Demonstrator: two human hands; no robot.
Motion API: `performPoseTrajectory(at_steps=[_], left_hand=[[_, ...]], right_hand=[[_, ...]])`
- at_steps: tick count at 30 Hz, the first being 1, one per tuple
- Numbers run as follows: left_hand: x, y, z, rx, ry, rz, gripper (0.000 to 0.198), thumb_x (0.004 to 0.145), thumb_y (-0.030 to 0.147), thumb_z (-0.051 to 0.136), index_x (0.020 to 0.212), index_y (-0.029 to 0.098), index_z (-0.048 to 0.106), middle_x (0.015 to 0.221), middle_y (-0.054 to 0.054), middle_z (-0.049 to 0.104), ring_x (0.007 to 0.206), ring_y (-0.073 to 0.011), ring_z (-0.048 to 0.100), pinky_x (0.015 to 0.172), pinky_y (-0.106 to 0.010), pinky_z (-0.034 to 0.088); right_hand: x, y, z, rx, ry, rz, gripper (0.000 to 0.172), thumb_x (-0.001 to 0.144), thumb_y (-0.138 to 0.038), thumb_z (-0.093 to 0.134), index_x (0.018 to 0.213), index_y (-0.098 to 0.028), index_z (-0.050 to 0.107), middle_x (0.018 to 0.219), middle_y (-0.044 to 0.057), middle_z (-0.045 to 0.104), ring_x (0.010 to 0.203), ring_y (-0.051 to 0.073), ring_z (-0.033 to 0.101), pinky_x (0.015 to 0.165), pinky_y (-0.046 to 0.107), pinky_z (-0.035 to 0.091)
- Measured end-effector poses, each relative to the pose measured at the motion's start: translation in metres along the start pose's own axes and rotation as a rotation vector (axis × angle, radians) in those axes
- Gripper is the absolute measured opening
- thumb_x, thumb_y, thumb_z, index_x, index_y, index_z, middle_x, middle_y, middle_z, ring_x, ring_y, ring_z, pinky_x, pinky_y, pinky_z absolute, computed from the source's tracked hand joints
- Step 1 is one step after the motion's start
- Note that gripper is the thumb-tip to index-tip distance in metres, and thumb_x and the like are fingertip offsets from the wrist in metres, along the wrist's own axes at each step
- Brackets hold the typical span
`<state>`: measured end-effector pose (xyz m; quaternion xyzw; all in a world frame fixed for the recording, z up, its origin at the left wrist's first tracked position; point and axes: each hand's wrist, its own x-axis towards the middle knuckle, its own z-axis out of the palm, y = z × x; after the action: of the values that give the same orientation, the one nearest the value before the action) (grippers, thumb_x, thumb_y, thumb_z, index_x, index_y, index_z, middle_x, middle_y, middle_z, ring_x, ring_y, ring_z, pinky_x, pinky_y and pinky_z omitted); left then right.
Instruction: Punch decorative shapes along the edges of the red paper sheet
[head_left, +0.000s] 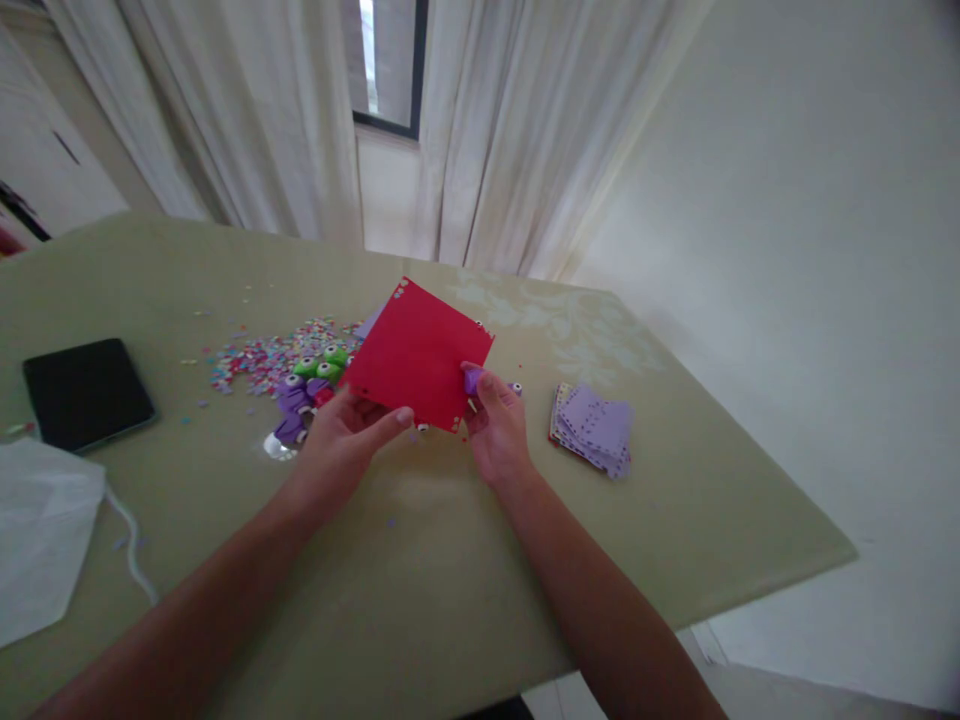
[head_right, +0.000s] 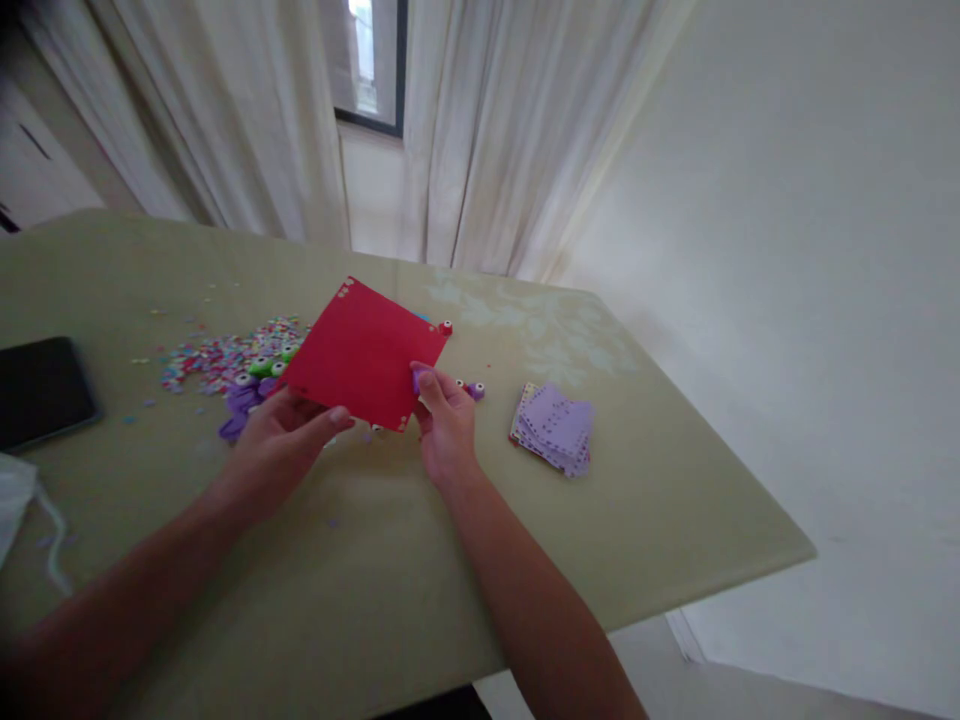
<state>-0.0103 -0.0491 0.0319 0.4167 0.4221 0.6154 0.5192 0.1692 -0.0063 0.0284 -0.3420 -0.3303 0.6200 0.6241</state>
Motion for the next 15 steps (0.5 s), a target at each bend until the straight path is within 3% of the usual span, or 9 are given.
performPoseTrajectory(at_steps=[2,4,9,12,15], left_hand=[[-0.003,-0.002,0.004,0.111,0.009,-0.049,0.049,0.075,0.051,0.095,0.106,0.017,0.081,0.107,-0.013,0.085,0.096,-0.031,0.08,0.085,-0.039,0.064],[-0.002,-0.002,0.003,0.173,0.093,-0.051,0.044,0.076,0.053,0.093,0.098,0.017,0.081,0.098,-0.011,0.085,0.085,-0.0288,0.079,0.077,-0.038,0.063],[0.007,0.003,-0.01,0.165,0.298,0.132,0.038,0.076,0.043,0.094,0.103,0.021,0.08,0.101,-0.006,0.084,0.084,-0.0211,0.076,0.077,-0.031,0.06],[0.01,0.004,-0.015,0.155,0.33,0.13,0.033,0.08,0.045,0.09,0.1,0.02,0.081,0.093,-0.005,0.082,0.075,-0.018,0.071,0.071,-0.029,0.057],[0.01,0.006,-0.013,0.149,0.302,0.128,0.032,0.079,0.044,0.09,0.1,0.02,0.082,0.094,-0.006,0.083,0.075,-0.0186,0.071,0.07,-0.03,0.057]], right_hand=[[-0.005,0.002,0.004,0.016,-0.035,0.024,0.052,0.065,-0.063,0.099,0.1,-0.027,0.086,0.11,0.003,0.082,0.103,0.022,0.071,0.088,0.034,0.06],[-0.008,0.002,0.007,0.03,-0.078,0.043,0.052,0.064,-0.064,0.099,0.098,-0.027,0.086,0.11,0.003,0.082,0.101,0.022,0.072,0.09,0.034,0.061],[-0.01,0.002,0.008,-0.165,-0.132,0.053,0.044,0.068,-0.06,0.097,0.093,-0.026,0.086,0.099,0.004,0.081,0.085,0.018,0.07,0.082,0.033,0.059],[-0.009,0.005,0.005,-0.385,-0.161,0.069,0.04,0.071,-0.056,0.096,0.092,-0.023,0.085,0.087,0.003,0.078,0.077,0.017,0.066,0.073,0.03,0.053],[-0.009,0.01,0.003,-0.431,-0.235,0.152,0.043,0.073,-0.059,0.093,0.09,-0.021,0.083,0.081,0.003,0.075,0.074,0.017,0.063,0.069,0.03,0.048]])
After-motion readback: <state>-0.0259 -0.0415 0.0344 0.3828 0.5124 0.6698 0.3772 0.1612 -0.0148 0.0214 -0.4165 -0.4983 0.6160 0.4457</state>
